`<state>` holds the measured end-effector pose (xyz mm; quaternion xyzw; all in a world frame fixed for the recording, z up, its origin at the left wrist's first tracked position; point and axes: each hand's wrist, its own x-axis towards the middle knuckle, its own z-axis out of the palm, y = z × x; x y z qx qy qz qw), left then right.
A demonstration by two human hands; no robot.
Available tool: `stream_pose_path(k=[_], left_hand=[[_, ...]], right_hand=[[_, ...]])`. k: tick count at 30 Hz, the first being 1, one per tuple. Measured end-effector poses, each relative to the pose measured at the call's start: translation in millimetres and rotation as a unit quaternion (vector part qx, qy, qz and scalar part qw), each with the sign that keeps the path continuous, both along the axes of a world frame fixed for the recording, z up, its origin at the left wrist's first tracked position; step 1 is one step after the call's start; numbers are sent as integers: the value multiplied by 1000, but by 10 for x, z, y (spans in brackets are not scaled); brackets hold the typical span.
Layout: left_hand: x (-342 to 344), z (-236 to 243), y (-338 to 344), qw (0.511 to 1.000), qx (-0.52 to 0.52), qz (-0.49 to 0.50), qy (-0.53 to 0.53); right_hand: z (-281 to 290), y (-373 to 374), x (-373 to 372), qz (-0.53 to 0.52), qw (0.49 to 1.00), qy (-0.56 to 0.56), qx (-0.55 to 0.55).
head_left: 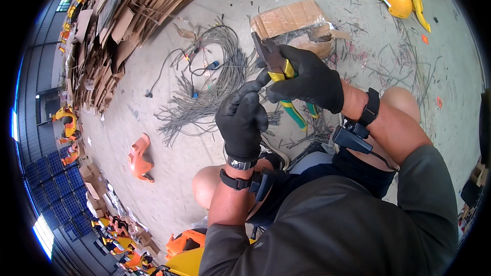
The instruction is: The person uses a pair of pliers to strip and cut various wires on a motorcycle harness while sitting on the floor of a service bay.
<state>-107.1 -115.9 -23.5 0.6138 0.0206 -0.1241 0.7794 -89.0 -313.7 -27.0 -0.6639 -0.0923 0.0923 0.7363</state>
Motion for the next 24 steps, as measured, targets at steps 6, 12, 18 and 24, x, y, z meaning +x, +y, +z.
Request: stream_pose_path(k=[6,12,18,24], left_hand=[[-39,30,-33,997,75,-24,3],[-1,0,37,999,45,-7,-25],[169,49,201,993,-92,59,-40],[273,70,399,988,-4,140,-69]], right_hand=[[18,-9,-1,-8,993,-43,-113],[59,-89,78,-16,983,-76,-169],[62,-163,129,-27,979,-99,-175],[172,-233,156,-24,978,-61,-199]])
